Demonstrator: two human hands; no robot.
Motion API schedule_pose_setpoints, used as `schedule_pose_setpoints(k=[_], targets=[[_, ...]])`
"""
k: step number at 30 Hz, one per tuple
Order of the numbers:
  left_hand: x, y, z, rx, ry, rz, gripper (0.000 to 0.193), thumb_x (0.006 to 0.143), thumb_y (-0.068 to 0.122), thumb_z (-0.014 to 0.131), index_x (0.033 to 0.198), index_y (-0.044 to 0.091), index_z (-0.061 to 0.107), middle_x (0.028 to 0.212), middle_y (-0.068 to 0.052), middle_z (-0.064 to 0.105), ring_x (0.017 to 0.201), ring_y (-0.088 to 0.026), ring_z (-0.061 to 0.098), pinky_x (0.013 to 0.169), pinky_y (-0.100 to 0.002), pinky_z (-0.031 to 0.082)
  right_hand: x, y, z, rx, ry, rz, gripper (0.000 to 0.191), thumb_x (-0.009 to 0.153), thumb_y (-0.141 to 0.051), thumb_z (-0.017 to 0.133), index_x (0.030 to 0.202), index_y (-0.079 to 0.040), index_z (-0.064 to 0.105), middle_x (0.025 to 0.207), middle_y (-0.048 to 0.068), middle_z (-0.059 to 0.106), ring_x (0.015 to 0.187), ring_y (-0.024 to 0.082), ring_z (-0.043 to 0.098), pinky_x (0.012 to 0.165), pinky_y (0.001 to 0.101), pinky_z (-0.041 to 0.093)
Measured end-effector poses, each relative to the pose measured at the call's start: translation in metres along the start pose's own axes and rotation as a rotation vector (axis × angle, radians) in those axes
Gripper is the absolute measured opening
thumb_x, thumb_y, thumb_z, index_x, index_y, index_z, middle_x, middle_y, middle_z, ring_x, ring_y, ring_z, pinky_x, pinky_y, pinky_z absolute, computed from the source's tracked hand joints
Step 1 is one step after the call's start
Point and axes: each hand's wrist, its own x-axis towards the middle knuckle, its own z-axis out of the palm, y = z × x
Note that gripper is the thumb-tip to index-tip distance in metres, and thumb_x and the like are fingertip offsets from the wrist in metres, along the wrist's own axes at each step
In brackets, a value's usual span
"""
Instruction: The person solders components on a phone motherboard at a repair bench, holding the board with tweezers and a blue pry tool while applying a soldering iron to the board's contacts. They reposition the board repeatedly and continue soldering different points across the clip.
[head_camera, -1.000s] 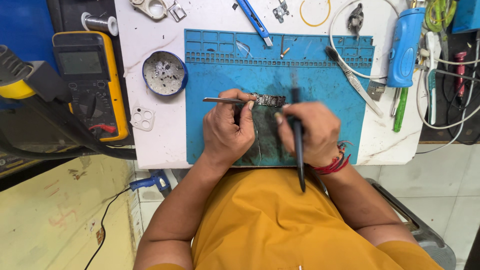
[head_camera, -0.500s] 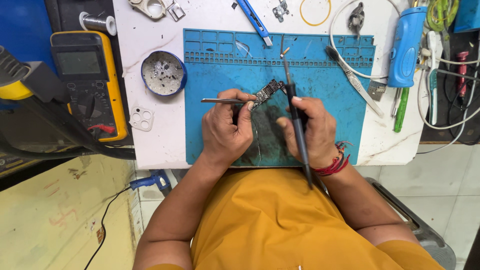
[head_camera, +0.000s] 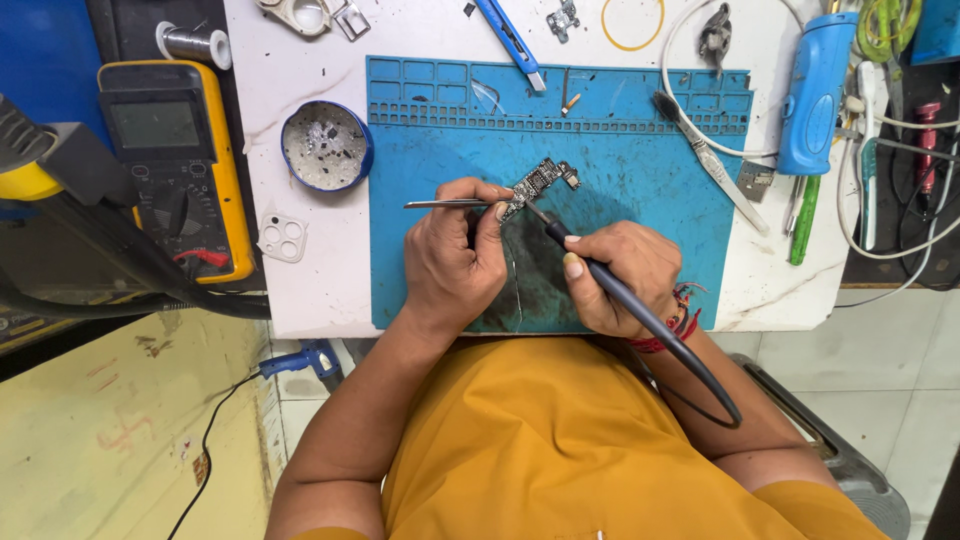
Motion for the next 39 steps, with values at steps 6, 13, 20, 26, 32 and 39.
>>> schedule_pose_setpoints(k=[6, 13, 20, 26, 32, 39], targets=[[-0.0001, 0.0003, -0.0001, -0.004, 0.005, 0.009, 0.023, 0.1, -0.002, 0.064, 0.115, 0.009, 0.052, 0.105, -0.004, 0.075, 0.073, -0.019, 0.073, 0.064, -0.032, 0.056, 0.0015, -0.0001, -0.0007, -0.001, -0.015, -0.015, 0.007, 0.091, -0.007, 0.07, 0.095, -0.002, 0.066, 0.074, 0.01, 0.067, 0.062, 0.026, 0.065, 0.059, 0.036, 0.05], [-0.0006, -0.0006, 0.0005, 0.003, 0.003, -0.005, 0.023, 0.099, -0.003, 0.064, 0.114, 0.009, 0.052, 0.104, -0.004, 0.075, 0.069, -0.018, 0.071, 0.062, -0.032, 0.055, 0.0028, -0.0007, -0.0012, 0.01, -0.024, -0.021, 0.006, 0.09, -0.005, 0.069, 0.093, -0.002, 0.066, 0.073, 0.01, 0.067, 0.061, 0.025, 0.064, 0.058, 0.0358, 0.049], [-0.0004, 0.0002, 0.0005, 0.006, 0.0, -0.005, 0.023, 0.099, -0.002, 0.065, 0.115, 0.008, 0.052, 0.104, -0.004, 0.075, 0.069, -0.017, 0.07, 0.061, -0.031, 0.055, 0.0025, -0.0015, -0.0036, -0.007, 0.006, -0.008, 0.006, 0.088, -0.006, 0.069, 0.092, -0.001, 0.066, 0.072, 0.011, 0.066, 0.059, 0.026, 0.063, 0.058, 0.0364, 0.048], [-0.0007, 0.0004, 0.0007, 0.001, 0.0, 0.003, 0.023, 0.099, -0.002, 0.064, 0.116, 0.008, 0.052, 0.104, -0.003, 0.075, 0.07, -0.017, 0.071, 0.062, -0.031, 0.055, 0.0025, -0.0022, -0.0026, -0.009, 0.003, -0.003, 0.007, 0.091, -0.006, 0.069, 0.093, -0.001, 0.066, 0.075, 0.012, 0.067, 0.062, 0.027, 0.065, 0.06, 0.0362, 0.05], [-0.0006, -0.0002, 0.0005, 0.006, 0.006, 0.016, 0.023, 0.099, -0.003, 0.064, 0.115, 0.008, 0.053, 0.103, -0.003, 0.075, 0.069, -0.017, 0.07, 0.062, -0.031, 0.055, 0.0026, -0.0025, -0.0033, -0.014, 0.004, 0.014, 0.007, 0.091, -0.006, 0.069, 0.093, -0.001, 0.065, 0.076, 0.012, 0.068, 0.062, 0.027, 0.064, 0.059, 0.0363, 0.049], [-0.0014, -0.0004, 0.0006, -0.004, 0.004, 0.005, 0.022, 0.1, -0.003, 0.064, 0.115, 0.008, 0.052, 0.105, -0.003, 0.075, 0.068, -0.016, 0.07, 0.061, -0.03, 0.054, 0.0028, -0.0022, -0.0026, -0.014, -0.004, -0.003, 0.007, 0.091, -0.006, 0.069, 0.093, -0.001, 0.065, 0.074, 0.011, 0.066, 0.061, 0.026, 0.064, 0.059, 0.0362, 0.049]])
